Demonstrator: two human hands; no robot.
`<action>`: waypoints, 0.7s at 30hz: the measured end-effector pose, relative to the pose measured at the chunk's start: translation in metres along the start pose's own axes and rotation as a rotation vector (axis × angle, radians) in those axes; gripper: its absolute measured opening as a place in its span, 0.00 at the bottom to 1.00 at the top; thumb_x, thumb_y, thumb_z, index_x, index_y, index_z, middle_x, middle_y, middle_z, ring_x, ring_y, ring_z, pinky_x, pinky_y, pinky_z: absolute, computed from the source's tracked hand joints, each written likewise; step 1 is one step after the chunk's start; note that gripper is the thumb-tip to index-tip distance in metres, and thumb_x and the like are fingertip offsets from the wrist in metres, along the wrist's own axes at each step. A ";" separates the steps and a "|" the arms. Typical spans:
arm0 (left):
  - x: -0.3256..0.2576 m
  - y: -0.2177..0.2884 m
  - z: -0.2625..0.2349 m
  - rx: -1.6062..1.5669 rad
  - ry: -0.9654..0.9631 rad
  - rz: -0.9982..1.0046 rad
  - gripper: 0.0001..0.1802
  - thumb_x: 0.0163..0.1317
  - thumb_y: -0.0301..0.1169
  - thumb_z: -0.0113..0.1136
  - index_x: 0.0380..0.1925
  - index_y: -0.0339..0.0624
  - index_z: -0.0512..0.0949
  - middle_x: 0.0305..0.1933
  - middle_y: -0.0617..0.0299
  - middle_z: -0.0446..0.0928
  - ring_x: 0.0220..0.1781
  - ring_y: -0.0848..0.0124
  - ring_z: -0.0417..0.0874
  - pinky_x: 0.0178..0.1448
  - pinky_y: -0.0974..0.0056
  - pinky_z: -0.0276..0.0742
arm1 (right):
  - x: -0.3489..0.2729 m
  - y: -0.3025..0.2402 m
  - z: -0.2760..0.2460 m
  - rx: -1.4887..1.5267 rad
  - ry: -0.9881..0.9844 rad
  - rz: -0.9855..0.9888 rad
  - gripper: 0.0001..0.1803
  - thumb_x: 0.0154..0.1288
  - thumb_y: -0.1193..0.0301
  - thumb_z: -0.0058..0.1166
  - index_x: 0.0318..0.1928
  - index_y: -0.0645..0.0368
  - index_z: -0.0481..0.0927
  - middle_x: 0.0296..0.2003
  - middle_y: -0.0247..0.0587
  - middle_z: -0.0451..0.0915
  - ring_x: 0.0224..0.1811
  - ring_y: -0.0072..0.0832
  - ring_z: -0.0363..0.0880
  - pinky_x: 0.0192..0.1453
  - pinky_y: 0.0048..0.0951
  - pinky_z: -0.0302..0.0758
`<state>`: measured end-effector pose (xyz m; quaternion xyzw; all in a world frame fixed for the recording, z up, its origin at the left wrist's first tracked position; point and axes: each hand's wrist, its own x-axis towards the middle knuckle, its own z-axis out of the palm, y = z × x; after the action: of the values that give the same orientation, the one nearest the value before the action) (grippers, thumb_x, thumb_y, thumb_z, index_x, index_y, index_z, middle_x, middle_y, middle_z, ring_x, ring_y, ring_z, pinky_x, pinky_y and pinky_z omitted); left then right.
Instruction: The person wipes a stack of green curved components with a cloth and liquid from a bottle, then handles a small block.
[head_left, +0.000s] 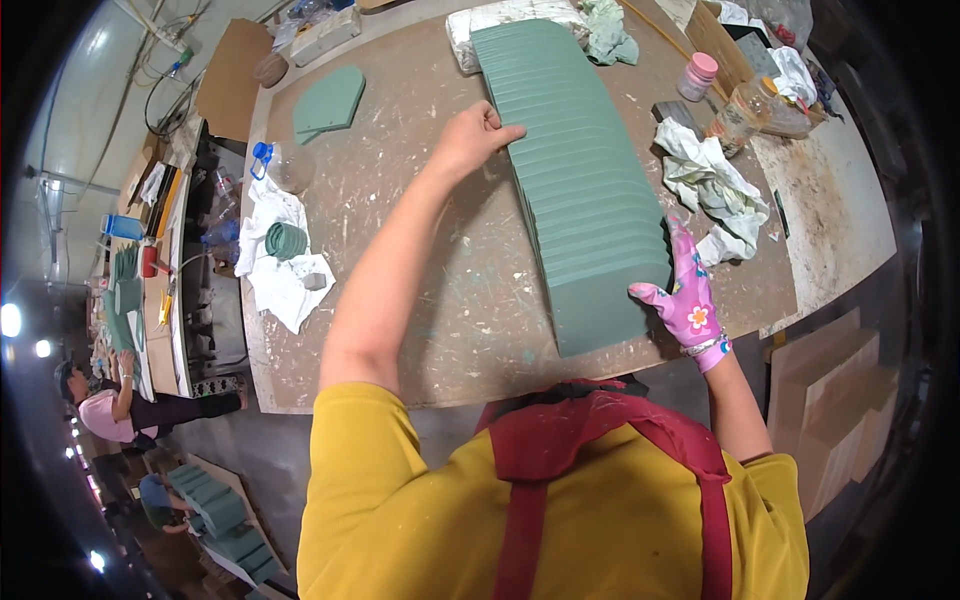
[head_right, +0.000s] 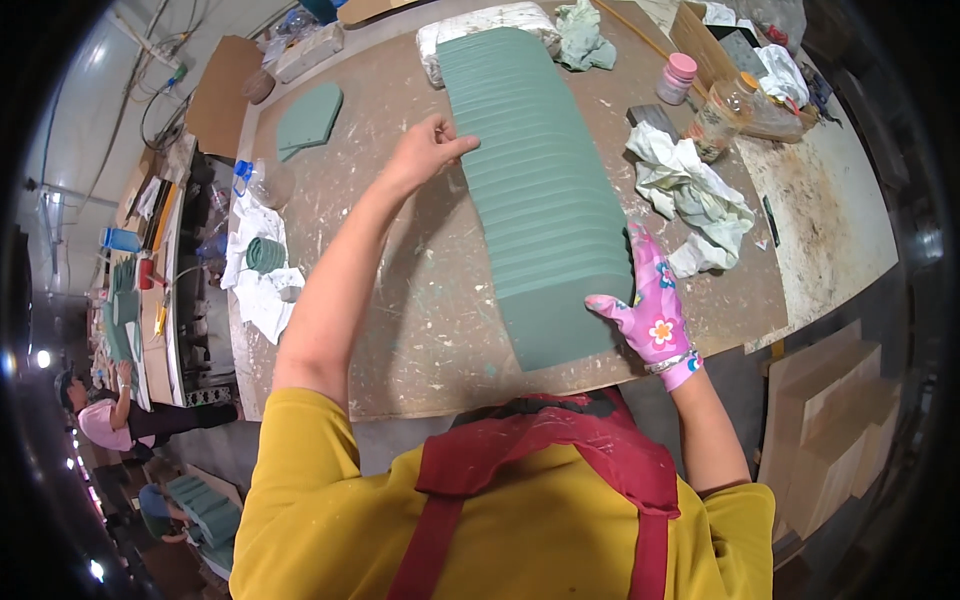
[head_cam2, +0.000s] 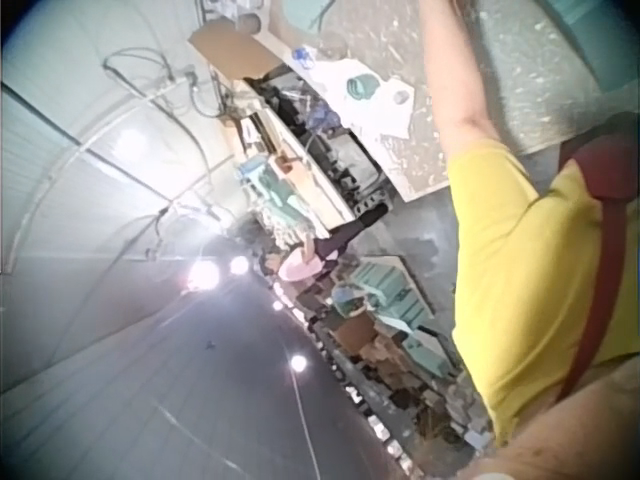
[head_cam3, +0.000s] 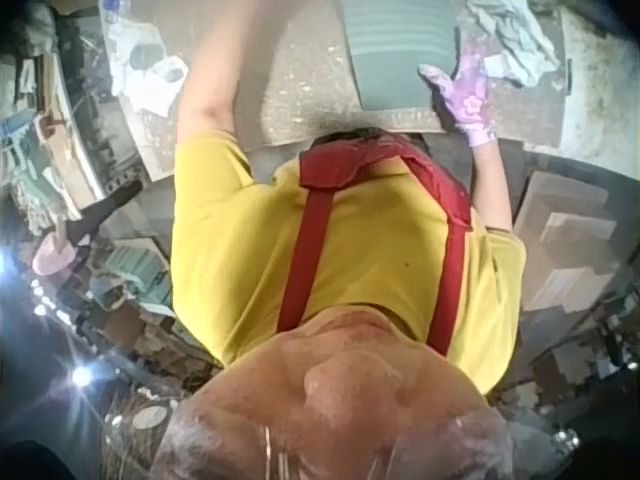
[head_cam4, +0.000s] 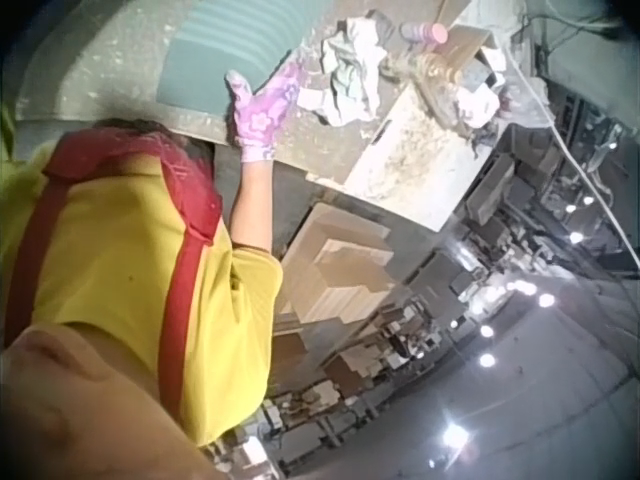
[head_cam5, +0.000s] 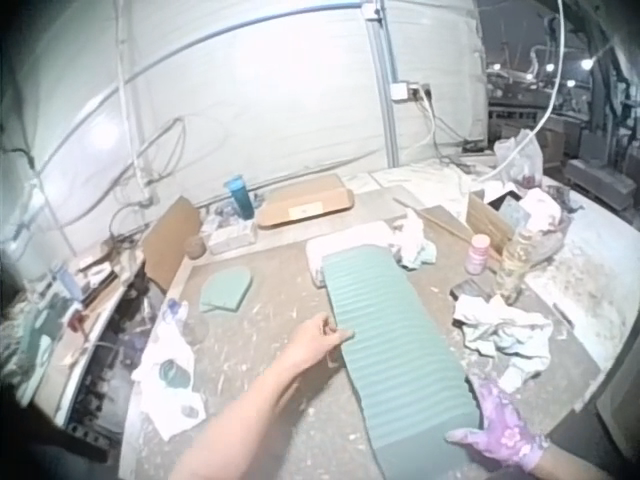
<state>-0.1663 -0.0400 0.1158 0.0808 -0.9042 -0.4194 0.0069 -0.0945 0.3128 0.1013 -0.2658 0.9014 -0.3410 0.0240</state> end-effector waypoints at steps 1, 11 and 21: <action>0.000 0.002 -0.004 0.010 -0.002 -0.004 0.19 0.61 0.45 0.60 0.33 0.38 0.76 0.26 0.56 0.79 0.29 0.67 0.80 0.36 0.62 0.74 | 0.001 -0.001 -0.001 0.015 -0.001 0.014 0.52 0.50 0.50 0.66 0.69 0.64 0.56 0.65 0.57 0.61 0.69 0.49 0.58 0.71 0.42 0.55; -0.042 0.012 -0.040 0.685 0.002 0.150 0.12 0.65 0.36 0.52 0.41 0.42 0.78 0.38 0.57 0.83 0.38 0.58 0.82 0.41 0.58 0.75 | 0.001 0.012 -0.001 0.087 -0.001 0.012 0.52 0.49 0.54 0.67 0.69 0.64 0.56 0.66 0.56 0.60 0.70 0.47 0.56 0.72 0.40 0.53; -0.205 -0.054 0.026 -0.148 0.492 -0.291 0.11 0.63 0.32 0.56 0.37 0.34 0.79 0.31 0.58 0.82 0.34 0.73 0.79 0.42 0.66 0.74 | 0.012 0.031 0.012 0.093 -0.004 -0.149 0.50 0.48 0.57 0.68 0.68 0.64 0.57 0.66 0.60 0.57 0.70 0.49 0.55 0.72 0.42 0.54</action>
<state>0.0413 -0.0236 0.0691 0.3082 -0.8212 -0.4484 0.1717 -0.1161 0.3194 0.0743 -0.3315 0.8622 -0.3829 0.0127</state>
